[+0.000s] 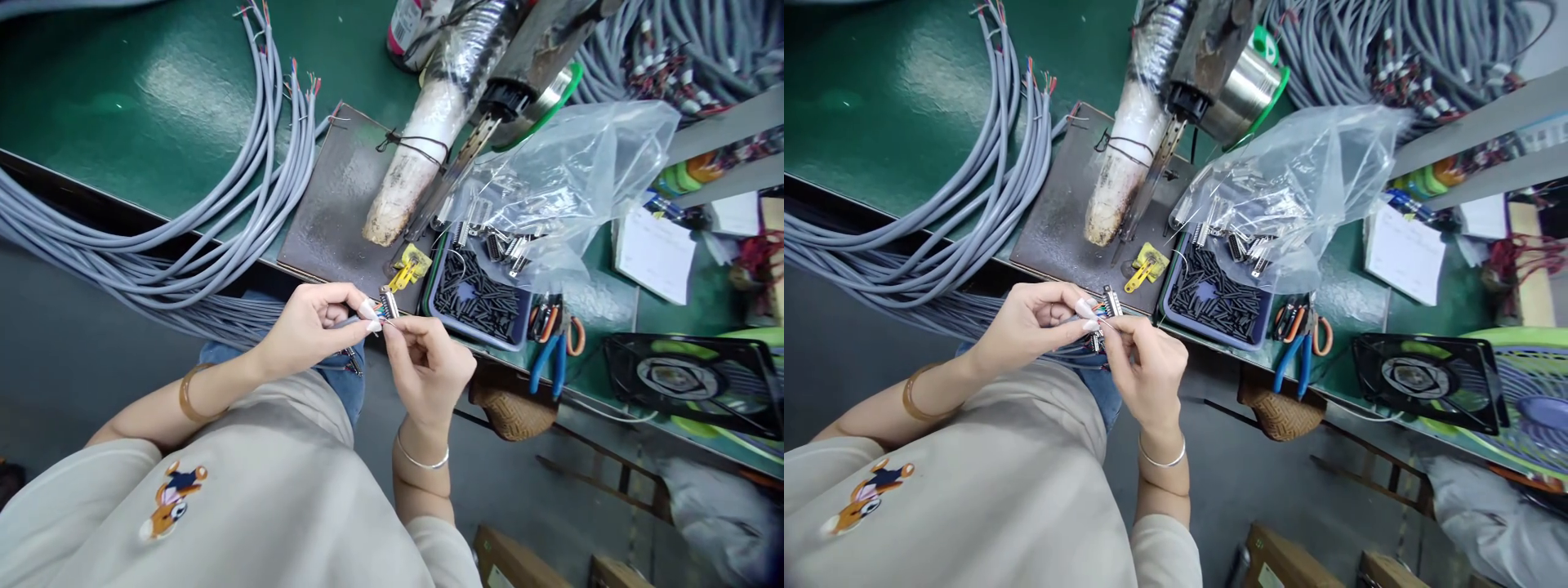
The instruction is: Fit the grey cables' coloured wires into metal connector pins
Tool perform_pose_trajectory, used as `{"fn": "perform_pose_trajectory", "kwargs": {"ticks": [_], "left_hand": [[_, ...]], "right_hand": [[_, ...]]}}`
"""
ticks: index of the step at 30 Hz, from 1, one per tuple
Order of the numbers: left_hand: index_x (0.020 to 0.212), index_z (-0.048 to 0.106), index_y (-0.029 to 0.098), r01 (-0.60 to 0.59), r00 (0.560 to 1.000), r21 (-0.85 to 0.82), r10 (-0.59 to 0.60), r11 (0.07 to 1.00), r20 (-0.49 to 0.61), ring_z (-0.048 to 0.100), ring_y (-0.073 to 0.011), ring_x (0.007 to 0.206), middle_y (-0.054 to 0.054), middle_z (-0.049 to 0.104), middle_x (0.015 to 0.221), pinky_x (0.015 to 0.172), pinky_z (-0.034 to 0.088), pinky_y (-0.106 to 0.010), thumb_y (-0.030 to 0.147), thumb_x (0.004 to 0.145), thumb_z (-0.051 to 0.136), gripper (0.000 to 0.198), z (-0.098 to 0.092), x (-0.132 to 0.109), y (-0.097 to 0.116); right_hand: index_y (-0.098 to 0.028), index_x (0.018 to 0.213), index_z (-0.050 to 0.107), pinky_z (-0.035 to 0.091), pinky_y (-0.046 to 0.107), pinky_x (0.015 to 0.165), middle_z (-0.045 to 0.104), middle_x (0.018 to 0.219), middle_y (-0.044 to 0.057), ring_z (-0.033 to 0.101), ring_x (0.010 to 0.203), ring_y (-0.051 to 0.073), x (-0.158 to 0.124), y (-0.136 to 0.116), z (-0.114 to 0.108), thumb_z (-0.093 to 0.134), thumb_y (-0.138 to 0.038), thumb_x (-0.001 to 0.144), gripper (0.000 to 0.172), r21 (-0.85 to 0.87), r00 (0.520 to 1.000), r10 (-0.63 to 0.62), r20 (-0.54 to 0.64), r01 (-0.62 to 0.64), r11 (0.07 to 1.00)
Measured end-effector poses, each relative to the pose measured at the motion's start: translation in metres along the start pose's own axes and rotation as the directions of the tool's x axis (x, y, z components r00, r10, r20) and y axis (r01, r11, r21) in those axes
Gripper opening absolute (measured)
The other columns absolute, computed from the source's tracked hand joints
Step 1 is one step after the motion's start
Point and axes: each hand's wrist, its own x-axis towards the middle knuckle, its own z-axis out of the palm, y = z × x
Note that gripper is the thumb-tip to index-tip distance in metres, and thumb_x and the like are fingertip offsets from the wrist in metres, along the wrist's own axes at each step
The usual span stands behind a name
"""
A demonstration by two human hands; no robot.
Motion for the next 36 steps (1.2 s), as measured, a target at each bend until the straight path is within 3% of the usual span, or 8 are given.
{"fn": "perform_pose_trajectory", "kwargs": {"ticks": [3, 5, 7, 11, 14, 17, 23, 36], "left_hand": [[0.073, 0.066, 0.013, 0.006, 0.999, -0.005, -0.006, 1.000, -0.046, 0.054, -0.0053, 0.056, -0.005, 0.070, 0.079, 0.047, 0.039, -0.015, 0.019, 0.070, 0.078, 0.014, 0.003, 0.004, -0.001], [0.070, 0.063, 0.013, 0.019, 0.997, -0.034, -0.021, 0.999, -0.077, 0.051, -0.0037, 0.053, -0.004, 0.070, 0.077, 0.046, 0.038, -0.015, 0.018, 0.069, 0.079, 0.017, 0.003, 0.008, -0.001], [0.069, 0.060, 0.013, 0.024, 0.996, -0.075, -0.030, 0.997, -0.087, 0.047, -0.0017, 0.049, -0.003, 0.069, 0.076, 0.043, 0.036, -0.014, 0.018, 0.069, 0.080, 0.020, 0.002, 0.012, -0.001], [0.070, 0.059, 0.013, 0.032, 0.995, -0.095, -0.040, 0.995, -0.086, 0.043, -0.0001, 0.046, -0.003, 0.070, 0.078, 0.039, 0.031, -0.014, 0.018, 0.070, 0.080, 0.022, 0.000, 0.017, -0.001], [0.071, 0.059, 0.013, 0.035, 0.994, -0.068, -0.042, 0.997, -0.100, 0.044, -0.0004, 0.046, -0.005, 0.072, 0.082, 0.038, 0.031, -0.014, 0.019, 0.070, 0.081, 0.023, 0.000, 0.020, -0.001], [0.071, 0.060, 0.013, -0.003, 0.992, -0.029, -0.001, 1.000, -0.129, 0.050, -0.0021, 0.049, -0.005, 0.073, 0.083, 0.040, 0.034, -0.014, 0.019, 0.070, 0.080, 0.021, 0.001, 0.024, -0.004], [0.070, 0.062, 0.013, -0.132, 0.966, 0.049, 0.139, 0.990, -0.216, 0.068, -0.0097, 0.070, -0.004, 0.074, 0.081, 0.062, 0.052, -0.017, 0.016, 0.071, 0.077, 0.015, 0.003, 0.033, -0.006], [0.071, 0.064, 0.014, -0.152, 0.966, 0.114, 0.172, 0.982, -0.193, 0.061, -0.0064, 0.060, -0.001, 0.069, 0.071, 0.053, 0.047, -0.015, 0.015, 0.073, 0.076, 0.012, -0.001, 0.040, -0.003]], "right_hand": [[-0.022, 0.088, 0.069, 0.032, 0.019, 0.041, 0.058, 0.064, -0.007, 0.043, 0.043, 0.003, 0.001, 0.004, 0.002, 0.067, -0.024, 0.090, 0.004, 0.053, 0.965, 0.043, -0.258, -0.030, 0.998], [-0.022, 0.095, 0.068, 0.030, 0.019, 0.038, 0.053, 0.060, -0.009, 0.040, 0.039, 0.004, 0.003, 0.007, 0.001, 0.065, -0.027, 0.091, 0.007, 0.164, 0.879, 0.049, -0.475, 0.034, 0.986], [-0.024, 0.107, 0.064, 0.032, 0.018, 0.037, 0.058, 0.061, -0.011, 0.042, 0.036, 0.004, 0.005, 0.009, 0.000, 0.063, -0.024, 0.092, 0.015, 0.220, 0.834, 0.046, -0.550, 0.091, 0.971], [-0.024, 0.112, 0.064, 0.059, 0.022, 0.057, 0.078, 0.088, -0.002, 0.073, 0.063, 0.010, -0.001, 0.017, 0.006, 0.063, -0.012, 0.093, 0.023, 0.068, 0.924, 0.032, -0.380, -0.006, 0.998], [-0.022, 0.101, 0.066, 0.065, 0.028, 0.076, 0.079, 0.097, 0.001, 0.078, 0.087, 0.015, -0.005, 0.024, 0.016, 0.068, -0.011, 0.089, 0.017, 0.001, 0.962, -0.015, -0.274, 0.016, 1.000], [-0.022, 0.101, 0.064, 0.066, 0.029, 0.079, 0.078, 0.106, 0.003, 0.077, 0.097, 0.016, -0.002, 0.028, 0.025, 0.067, -0.011, 0.090, 0.017, 0.035, 0.969, -0.051, -0.241, 0.061, 0.998], [-0.022, 0.095, 0.061, 0.066, 0.028, 0.081, 0.078, 0.107, 0.004, 0.077, 0.096, 0.016, 0.012, 0.028, 0.034, 0.067, -0.007, 0.088, 0.017, 0.012, 0.945, -0.135, -0.299, 0.145, 0.989], [-0.021, 0.093, 0.059, 0.068, 0.031, 0.081, 0.078, 0.107, 0.005, 0.079, 0.095, 0.017, 0.022, 0.030, 0.034, 0.066, -0.010, 0.089, 0.013, 0.009, 0.950, -0.124, -0.286, 0.132, 0.991]]}}
